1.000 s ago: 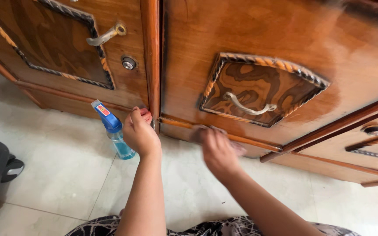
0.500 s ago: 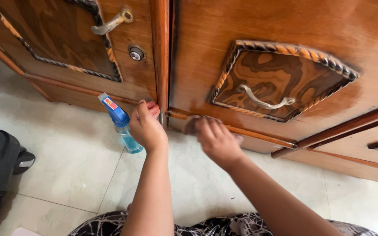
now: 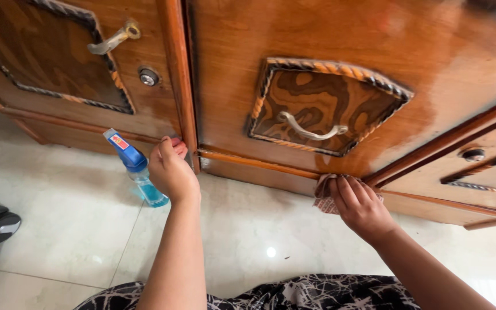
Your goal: The person wipes the surfaces and handles of a wooden dresser using a cloth and spray cleaner.
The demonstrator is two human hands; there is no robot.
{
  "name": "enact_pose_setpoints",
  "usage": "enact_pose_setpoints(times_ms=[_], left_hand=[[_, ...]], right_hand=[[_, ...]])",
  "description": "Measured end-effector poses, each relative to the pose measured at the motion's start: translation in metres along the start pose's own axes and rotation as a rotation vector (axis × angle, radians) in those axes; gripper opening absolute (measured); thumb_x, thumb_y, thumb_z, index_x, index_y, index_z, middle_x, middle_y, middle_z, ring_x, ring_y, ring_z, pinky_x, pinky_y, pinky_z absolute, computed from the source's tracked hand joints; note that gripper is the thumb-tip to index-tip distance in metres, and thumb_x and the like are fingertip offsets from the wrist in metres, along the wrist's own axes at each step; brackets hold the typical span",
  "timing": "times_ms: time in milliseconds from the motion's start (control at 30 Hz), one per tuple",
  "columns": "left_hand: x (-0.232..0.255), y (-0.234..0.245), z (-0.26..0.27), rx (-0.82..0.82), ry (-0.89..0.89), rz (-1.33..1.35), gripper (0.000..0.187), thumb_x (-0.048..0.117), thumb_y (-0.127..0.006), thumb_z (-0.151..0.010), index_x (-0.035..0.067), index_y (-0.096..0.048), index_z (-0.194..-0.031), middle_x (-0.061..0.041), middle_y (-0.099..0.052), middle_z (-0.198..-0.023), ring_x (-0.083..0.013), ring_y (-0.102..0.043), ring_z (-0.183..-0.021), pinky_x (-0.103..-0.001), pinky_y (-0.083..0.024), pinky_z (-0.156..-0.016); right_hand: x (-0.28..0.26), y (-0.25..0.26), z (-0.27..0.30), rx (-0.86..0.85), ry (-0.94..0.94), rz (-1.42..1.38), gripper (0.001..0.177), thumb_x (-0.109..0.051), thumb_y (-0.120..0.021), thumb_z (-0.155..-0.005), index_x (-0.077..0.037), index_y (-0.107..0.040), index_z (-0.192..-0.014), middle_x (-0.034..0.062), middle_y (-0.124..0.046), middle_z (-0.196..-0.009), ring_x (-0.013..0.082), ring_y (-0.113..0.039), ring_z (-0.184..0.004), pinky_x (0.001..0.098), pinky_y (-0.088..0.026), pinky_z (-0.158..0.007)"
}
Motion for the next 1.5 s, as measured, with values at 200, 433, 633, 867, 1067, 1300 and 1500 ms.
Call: enact_pose_setpoints(times_ms=[200, 433, 633, 867, 1067, 1300, 1500], left_hand=[[0.025, -0.008, 0.031, -0.007, -0.288, -0.471, 0.038, 0.028, -0.048, -0.097, 0.0, -0.069, -0.109, -0.016, -0.074, -0.108, -0.0322, -0.069, -0.1, -0.042, -0.052, -0.085], [0.016, -0.006, 0.019, 0.015, -0.162, -0.265, 0.047, 0.033, -0.042, -0.099, -0.003, -0.071, -0.109, -0.017, -0.076, -0.111, -0.0309, -0.072, -0.103, -0.039, -0.055, -0.092], [0.003, -0.008, 0.016, -0.022, -0.129, -0.082, 0.074, 0.047, -0.024, -0.106, -0.009, -0.072, -0.106, -0.022, -0.076, -0.109, -0.0315, -0.074, -0.106, -0.038, -0.056, -0.1], [-0.001, -0.004, 0.008, -0.028, -0.075, -0.053, 0.084, 0.055, -0.02, -0.106, -0.012, -0.071, -0.106, -0.024, -0.075, -0.107, -0.032, -0.074, -0.105, -0.039, -0.056, -0.101], [0.023, -0.009, 0.02, -0.051, -0.02, -0.168, 0.083, 0.055, -0.019, -0.104, -0.006, -0.075, -0.099, -0.02, -0.078, -0.104, -0.0341, -0.07, -0.095, -0.044, -0.052, -0.09], [0.045, -0.019, 0.029, -0.037, -0.259, -0.203, 0.07, 0.047, -0.021, -0.109, -0.005, -0.069, -0.109, -0.02, -0.067, -0.118, -0.0334, -0.062, -0.113, -0.045, -0.045, -0.099], [0.059, -0.023, 0.034, -0.113, -0.436, -0.152, 0.068, 0.048, -0.022, -0.11, -0.004, -0.066, -0.116, -0.021, -0.066, -0.123, -0.0319, -0.063, -0.116, -0.044, -0.047, -0.106]], right_hand=[[0.008, 0.001, 0.016, -0.061, -0.048, 0.012, 0.041, -0.01, -0.064, -0.079, 0.004, -0.066, -0.117, 0.02, -0.065, -0.121, 0.0328, -0.066, -0.112, 0.0424, -0.055, -0.097], [-0.002, -0.003, 0.005, -0.056, -0.353, -0.204, 0.041, -0.01, -0.063, -0.083, 0.003, -0.063, -0.122, 0.0198, -0.063, -0.121, 0.0351, -0.062, -0.112, 0.0438, -0.052, -0.102], [-0.043, -0.009, -0.045, 0.019, -0.346, -0.361, 0.05, -0.011, -0.065, -0.077, 0.007, -0.061, -0.124, 0.0244, -0.059, -0.126, 0.0395, -0.056, -0.117, 0.0455, -0.046, -0.104], [-0.088, 0.009, -0.15, -0.05, -0.428, -0.727, 0.052, 0.001, -0.061, -0.077, 0.003, -0.061, -0.129, 0.0208, -0.06, -0.126, 0.0386, -0.056, -0.116, 0.043, -0.049, -0.098], [-0.073, 0.071, -0.215, 0.352, -0.658, -0.993, 0.047, 0.006, -0.059, -0.084, -0.001, -0.065, -0.13, 0.0212, -0.065, -0.117, 0.0412, -0.063, -0.106, 0.0454, -0.051, -0.092], [-0.001, 0.171, -0.281, 1.046, -0.705, -0.716, 0.043, 0.007, -0.06, -0.103, -0.008, -0.056, -0.143, 0.0124, -0.053, -0.13, 0.0261, -0.057, -0.117, 0.0326, -0.049, -0.101], [0.01, 0.205, -0.329, 1.095, -0.689, -0.684, 0.031, 0.002, -0.064, -0.108, -0.009, -0.057, -0.137, 0.0123, -0.058, -0.127, 0.0304, -0.06, -0.114, 0.0343, -0.049, -0.1]])
Point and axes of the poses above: each hand's wrist, its own z-axis away from the middle knuckle, its own y-axis out of the back of the hand, x = y × z, the point moved 4 cm from there along -z, towards the middle knuckle
